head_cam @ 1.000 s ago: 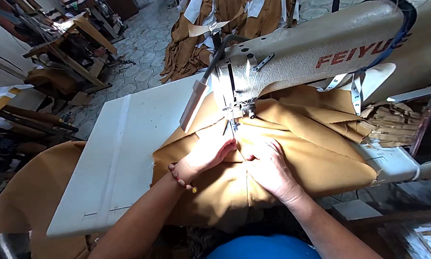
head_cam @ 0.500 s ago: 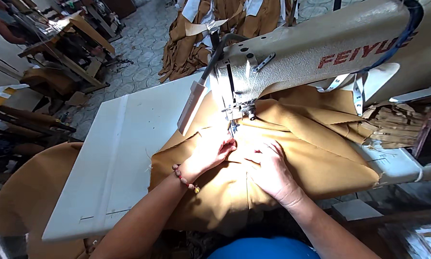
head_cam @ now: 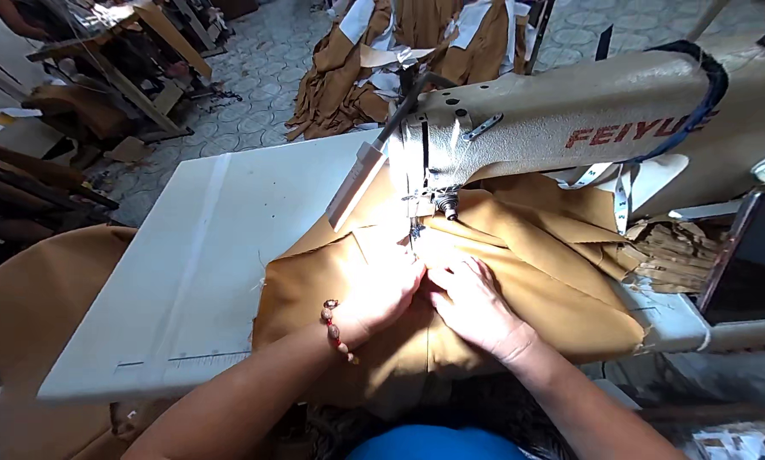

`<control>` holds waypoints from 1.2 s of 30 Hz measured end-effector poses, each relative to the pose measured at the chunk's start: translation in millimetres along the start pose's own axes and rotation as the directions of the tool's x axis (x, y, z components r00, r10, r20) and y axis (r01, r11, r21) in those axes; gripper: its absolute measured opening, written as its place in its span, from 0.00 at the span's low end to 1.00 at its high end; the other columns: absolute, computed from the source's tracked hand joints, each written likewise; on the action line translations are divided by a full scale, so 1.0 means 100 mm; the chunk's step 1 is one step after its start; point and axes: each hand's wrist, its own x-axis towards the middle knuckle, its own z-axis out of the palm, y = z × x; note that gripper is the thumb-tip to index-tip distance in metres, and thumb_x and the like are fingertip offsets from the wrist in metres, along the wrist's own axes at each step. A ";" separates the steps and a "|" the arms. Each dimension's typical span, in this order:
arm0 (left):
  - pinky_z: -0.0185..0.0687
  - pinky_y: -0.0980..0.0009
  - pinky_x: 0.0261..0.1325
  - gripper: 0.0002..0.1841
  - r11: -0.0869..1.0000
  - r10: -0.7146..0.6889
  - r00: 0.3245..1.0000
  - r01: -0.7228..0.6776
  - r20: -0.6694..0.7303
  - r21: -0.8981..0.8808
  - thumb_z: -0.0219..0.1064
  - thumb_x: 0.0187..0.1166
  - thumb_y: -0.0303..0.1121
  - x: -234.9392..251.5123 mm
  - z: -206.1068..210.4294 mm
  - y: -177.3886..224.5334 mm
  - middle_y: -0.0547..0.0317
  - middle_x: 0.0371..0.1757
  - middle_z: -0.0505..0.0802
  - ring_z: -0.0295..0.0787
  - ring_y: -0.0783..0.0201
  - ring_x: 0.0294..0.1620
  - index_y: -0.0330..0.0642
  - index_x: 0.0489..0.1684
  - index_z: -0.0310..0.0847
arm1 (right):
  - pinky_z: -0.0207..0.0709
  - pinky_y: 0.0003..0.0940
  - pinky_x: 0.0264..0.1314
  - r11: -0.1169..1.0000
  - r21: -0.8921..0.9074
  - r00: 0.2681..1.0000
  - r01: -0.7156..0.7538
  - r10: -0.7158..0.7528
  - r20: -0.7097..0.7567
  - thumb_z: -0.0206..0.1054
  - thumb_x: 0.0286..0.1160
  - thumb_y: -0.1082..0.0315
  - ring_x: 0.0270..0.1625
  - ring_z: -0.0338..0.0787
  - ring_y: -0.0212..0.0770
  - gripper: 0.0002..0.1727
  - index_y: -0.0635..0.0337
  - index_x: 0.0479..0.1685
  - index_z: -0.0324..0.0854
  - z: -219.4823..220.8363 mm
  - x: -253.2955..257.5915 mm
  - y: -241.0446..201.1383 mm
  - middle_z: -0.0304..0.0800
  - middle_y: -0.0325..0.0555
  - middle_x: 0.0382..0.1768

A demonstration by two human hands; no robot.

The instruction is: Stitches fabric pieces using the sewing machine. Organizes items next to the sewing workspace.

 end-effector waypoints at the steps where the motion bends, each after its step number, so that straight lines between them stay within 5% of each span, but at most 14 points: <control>1: 0.85 0.54 0.56 0.13 0.999 -0.025 1.000 0.025 0.008 0.041 0.58 0.79 0.26 -0.04 0.00 0.08 0.49 0.40 0.94 0.92 0.50 0.49 0.35 0.41 0.92 | 0.66 0.66 0.78 0.999 -0.014 0.998 0.052 -0.052 0.031 0.65 0.78 0.63 0.76 0.79 0.62 0.17 0.53 0.61 0.91 -0.05 0.04 0.05 0.87 0.57 0.67; 5: 0.83 0.50 0.67 0.23 0.981 -0.178 0.984 0.177 0.002 0.076 0.49 0.87 0.37 -0.21 0.09 0.36 0.42 0.62 0.93 0.92 0.46 0.64 0.30 0.60 0.88 | 0.60 0.65 0.84 0.930 -0.151 0.941 0.336 -0.324 0.097 0.55 0.86 0.53 0.81 0.77 0.54 0.23 0.52 0.65 0.88 -0.15 0.19 0.28 0.85 0.49 0.73; 8: 0.68 0.43 0.81 0.26 0.983 -0.184 0.983 0.184 -0.004 0.010 0.45 0.90 0.40 -0.24 0.12 0.25 0.44 0.69 0.91 0.85 0.47 0.74 0.32 0.66 0.86 | 0.58 0.69 0.81 0.940 -0.273 0.968 0.205 -0.154 0.199 0.47 0.89 0.44 0.83 0.74 0.56 0.29 0.41 0.80 0.79 -0.19 0.19 0.26 0.81 0.46 0.78; 13: 0.54 0.42 0.89 0.27 0.984 -0.167 0.981 0.173 0.102 -0.052 0.43 0.91 0.42 -0.15 0.13 0.01 0.47 0.77 0.85 0.75 0.46 0.84 0.37 0.75 0.81 | 0.50 0.72 0.83 0.944 -0.327 0.948 -0.031 0.131 0.290 0.46 0.90 0.43 0.90 0.61 0.61 0.29 0.36 0.87 0.70 -0.26 0.29 0.08 0.68 0.44 0.88; 17: 0.59 0.46 0.87 0.26 0.985 -0.163 0.981 0.168 0.107 -0.038 0.44 0.90 0.41 -0.08 0.12 -0.10 0.51 0.79 0.84 0.74 0.51 0.84 0.41 0.75 0.82 | 0.50 0.74 0.82 0.909 -0.388 0.898 -0.151 0.290 0.331 0.51 0.90 0.44 0.91 0.58 0.64 0.30 0.36 0.90 0.64 -0.32 0.39 -0.11 0.64 0.50 0.89; 24: 0.59 0.42 0.86 0.26 0.979 -0.183 0.974 0.193 0.133 -0.069 0.45 0.90 0.41 -0.03 0.14 -0.18 0.49 0.79 0.84 0.73 0.49 0.85 0.40 0.77 0.80 | 0.55 0.76 0.78 0.875 -0.440 0.883 -0.203 0.357 0.304 0.55 0.88 0.49 0.88 0.61 0.69 0.30 0.34 0.91 0.63 -0.27 0.48 -0.16 0.66 0.58 0.86; 36: 0.45 0.39 0.90 0.26 0.968 -0.212 0.959 0.233 0.186 -0.097 0.44 0.92 0.42 0.00 0.12 -0.18 0.48 0.82 0.81 0.67 0.48 0.88 0.41 0.80 0.77 | 0.49 0.80 0.80 0.870 -0.445 0.871 -0.213 0.375 0.317 0.51 0.90 0.48 0.89 0.59 0.70 0.30 0.34 0.92 0.61 -0.26 0.51 -0.15 0.65 0.57 0.87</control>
